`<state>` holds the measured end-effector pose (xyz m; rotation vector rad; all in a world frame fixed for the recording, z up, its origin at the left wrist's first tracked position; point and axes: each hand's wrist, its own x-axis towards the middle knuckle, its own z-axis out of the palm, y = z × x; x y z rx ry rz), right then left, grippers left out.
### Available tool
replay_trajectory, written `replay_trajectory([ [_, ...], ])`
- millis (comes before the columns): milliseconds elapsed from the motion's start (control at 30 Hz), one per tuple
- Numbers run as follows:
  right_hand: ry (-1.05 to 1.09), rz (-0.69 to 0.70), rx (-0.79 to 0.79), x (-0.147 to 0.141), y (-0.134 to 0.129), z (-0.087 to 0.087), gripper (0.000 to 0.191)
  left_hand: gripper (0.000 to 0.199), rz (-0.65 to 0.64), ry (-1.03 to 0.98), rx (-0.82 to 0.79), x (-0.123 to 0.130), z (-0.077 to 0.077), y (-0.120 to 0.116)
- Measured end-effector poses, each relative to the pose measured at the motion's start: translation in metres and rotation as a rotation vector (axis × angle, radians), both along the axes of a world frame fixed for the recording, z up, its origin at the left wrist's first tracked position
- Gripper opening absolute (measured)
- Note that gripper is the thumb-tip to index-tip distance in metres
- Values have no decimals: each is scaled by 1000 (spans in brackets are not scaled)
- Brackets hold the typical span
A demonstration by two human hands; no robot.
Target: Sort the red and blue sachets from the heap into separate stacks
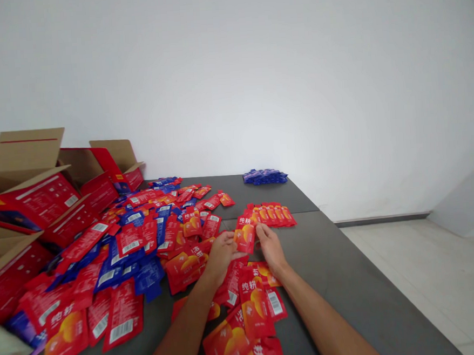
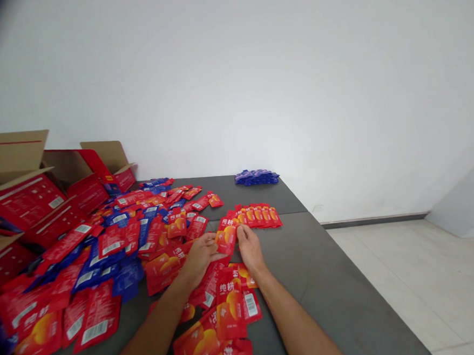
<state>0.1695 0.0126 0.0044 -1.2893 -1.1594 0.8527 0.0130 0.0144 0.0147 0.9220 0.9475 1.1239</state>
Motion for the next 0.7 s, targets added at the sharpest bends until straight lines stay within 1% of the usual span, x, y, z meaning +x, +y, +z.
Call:
replay_trajectory([
  [33, -45, 6, -2, 1, 1, -1, 38, 25, 45, -10, -6, 1, -1, 5],
  [100, -125, 12, 30, 0, 1, -3, 45, 29, 117, -27, -23, 3, -2, 17],
  [167, -178, 37, 80, -1, 2, -5, 53, 35, 146, -17, -28, 6, -4, 27],
  [233, -209, 56, 107, -3, 2, -7, 56, 39, 155, 25, -19, 9, -6, 36],
  [300, -233, 60, 114, -3, 3, -10, 53, 40, 158, 92, 0, 13, -9, 41],
  [467, -251, 27, 123, 3, 9, -14, 34, 36, 158, 257, 80, 17, -16, 43],
  [700, -322, -2, 98, 6, 11, -16, 30, 41, 118, 320, 98, 16, -20, 44],
])
